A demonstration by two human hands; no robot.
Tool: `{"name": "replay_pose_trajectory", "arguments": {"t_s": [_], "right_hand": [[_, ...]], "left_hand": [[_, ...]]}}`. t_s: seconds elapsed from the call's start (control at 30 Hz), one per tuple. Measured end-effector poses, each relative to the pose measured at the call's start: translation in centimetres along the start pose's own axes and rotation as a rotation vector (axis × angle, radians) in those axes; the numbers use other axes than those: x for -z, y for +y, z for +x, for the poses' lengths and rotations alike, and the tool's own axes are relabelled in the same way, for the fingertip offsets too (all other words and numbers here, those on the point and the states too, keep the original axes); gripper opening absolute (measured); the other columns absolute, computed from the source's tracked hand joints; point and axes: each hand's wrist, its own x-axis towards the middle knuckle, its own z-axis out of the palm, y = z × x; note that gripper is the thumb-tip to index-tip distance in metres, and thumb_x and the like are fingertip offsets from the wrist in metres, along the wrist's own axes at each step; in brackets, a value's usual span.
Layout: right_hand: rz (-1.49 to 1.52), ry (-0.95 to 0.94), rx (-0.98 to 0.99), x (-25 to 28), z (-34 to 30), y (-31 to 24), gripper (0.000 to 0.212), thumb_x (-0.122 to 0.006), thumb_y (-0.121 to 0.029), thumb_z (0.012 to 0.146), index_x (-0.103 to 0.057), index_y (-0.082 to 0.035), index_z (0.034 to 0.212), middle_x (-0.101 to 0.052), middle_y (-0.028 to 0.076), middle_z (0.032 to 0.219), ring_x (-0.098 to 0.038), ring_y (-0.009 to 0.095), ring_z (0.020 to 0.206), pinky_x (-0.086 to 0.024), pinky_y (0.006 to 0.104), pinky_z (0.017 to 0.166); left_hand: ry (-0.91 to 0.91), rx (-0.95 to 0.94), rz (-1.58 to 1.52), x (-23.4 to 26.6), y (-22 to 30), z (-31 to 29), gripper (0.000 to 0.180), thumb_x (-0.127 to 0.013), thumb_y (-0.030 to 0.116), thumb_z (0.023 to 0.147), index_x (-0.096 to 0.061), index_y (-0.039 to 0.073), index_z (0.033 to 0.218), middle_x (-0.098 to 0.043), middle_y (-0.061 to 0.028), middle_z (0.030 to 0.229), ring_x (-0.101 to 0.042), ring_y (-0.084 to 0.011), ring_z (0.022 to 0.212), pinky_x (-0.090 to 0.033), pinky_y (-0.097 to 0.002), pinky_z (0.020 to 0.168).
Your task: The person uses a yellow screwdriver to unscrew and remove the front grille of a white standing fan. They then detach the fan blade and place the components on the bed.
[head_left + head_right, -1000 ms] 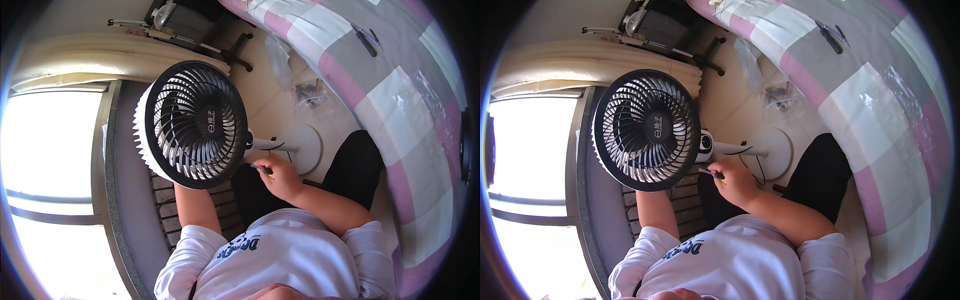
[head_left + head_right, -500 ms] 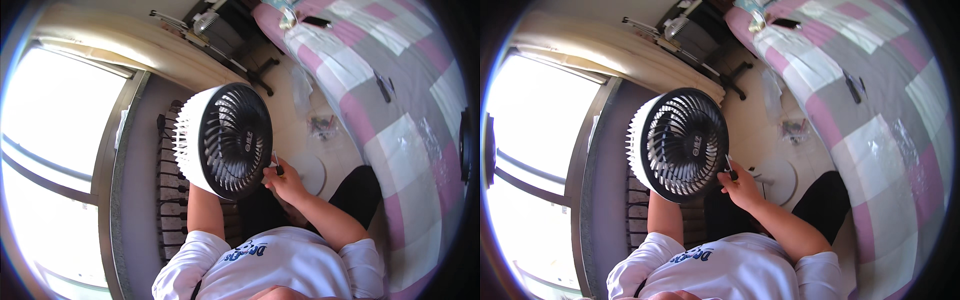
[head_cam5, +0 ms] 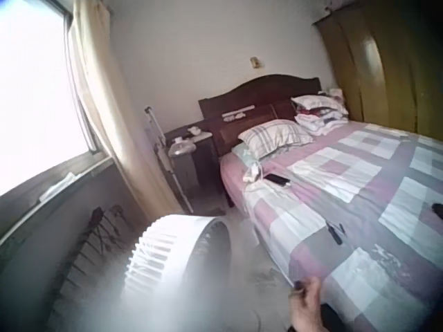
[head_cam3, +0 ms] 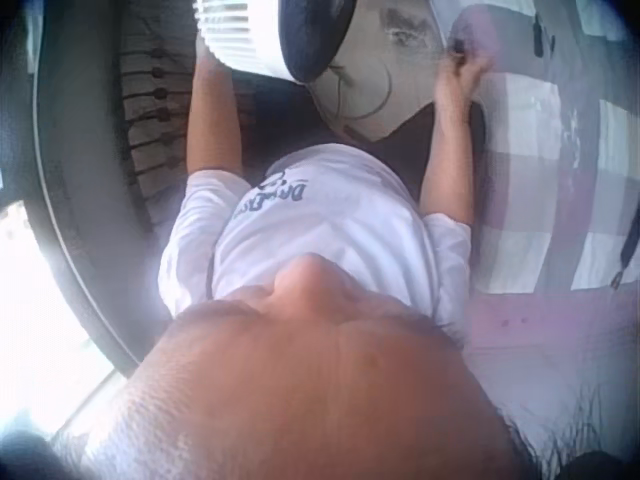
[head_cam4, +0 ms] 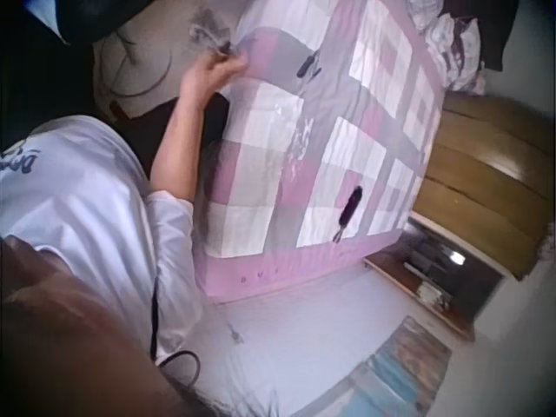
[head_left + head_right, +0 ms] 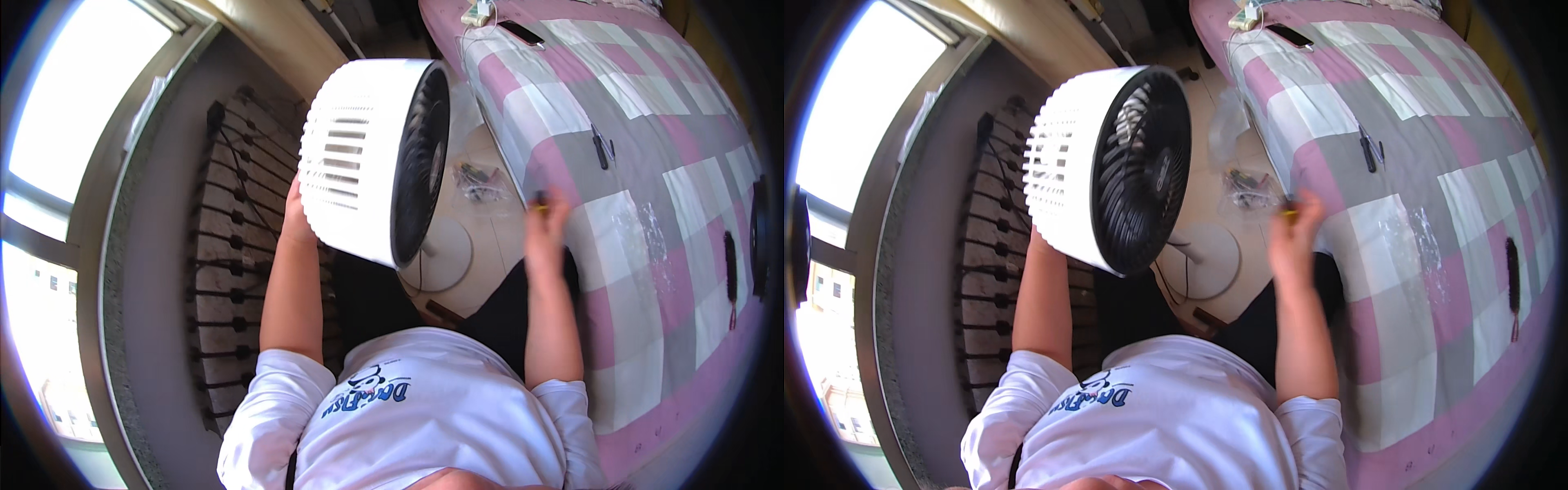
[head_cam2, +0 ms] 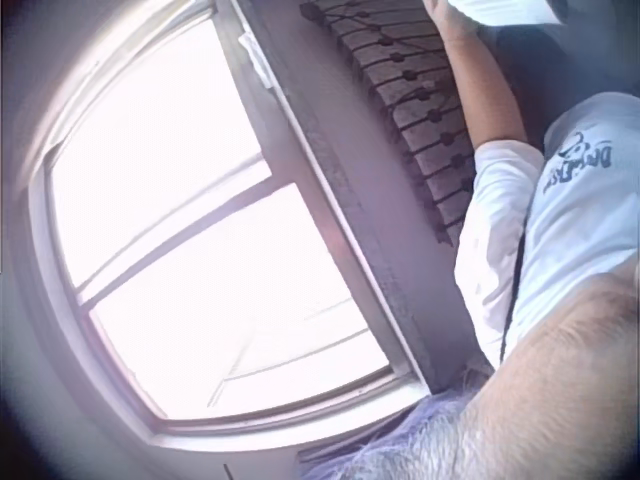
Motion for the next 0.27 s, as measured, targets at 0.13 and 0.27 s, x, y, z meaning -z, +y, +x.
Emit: {"name": "replay_pose_trajectory", "arguments": {"t_s": [0.13,0.27], "right_hand": [[-0.574,0.305,0.32,14.0,2.2,3.0,0.039,-0.049,0.005,0.089,-0.047,-0.002,0.128,-0.053,0.015,0.123,-0.053,0.025,0.115,-0.042,0.0331,0.097],[-1.093,0.55,0.268,20.6,0.9,1.9,0.048,-0.058,0.008,0.076,-0.055,-0.004,0.122,-0.058,0.02,0.124,-0.058,0.035,0.11,-0.045,0.0411,0.096]], "left_hand": [[0.023,0.034,-0.042,-3.3,0.8,0.5,0.053,-0.055,0.017,0.097,-0.037,0.005,0.145,-0.055,-0.0104,0.132,-0.058,-0.0202,0.115,-0.05,-0.0341,0.094],[0.046,0.054,0.072,-2.4,-0.4,-0.4,0.081,-0.057,0.05,0.091,-0.024,0.007,0.151,-0.039,-0.0082,0.148,-0.036,-0.021,0.136,-0.028,-0.0376,0.112]]}}
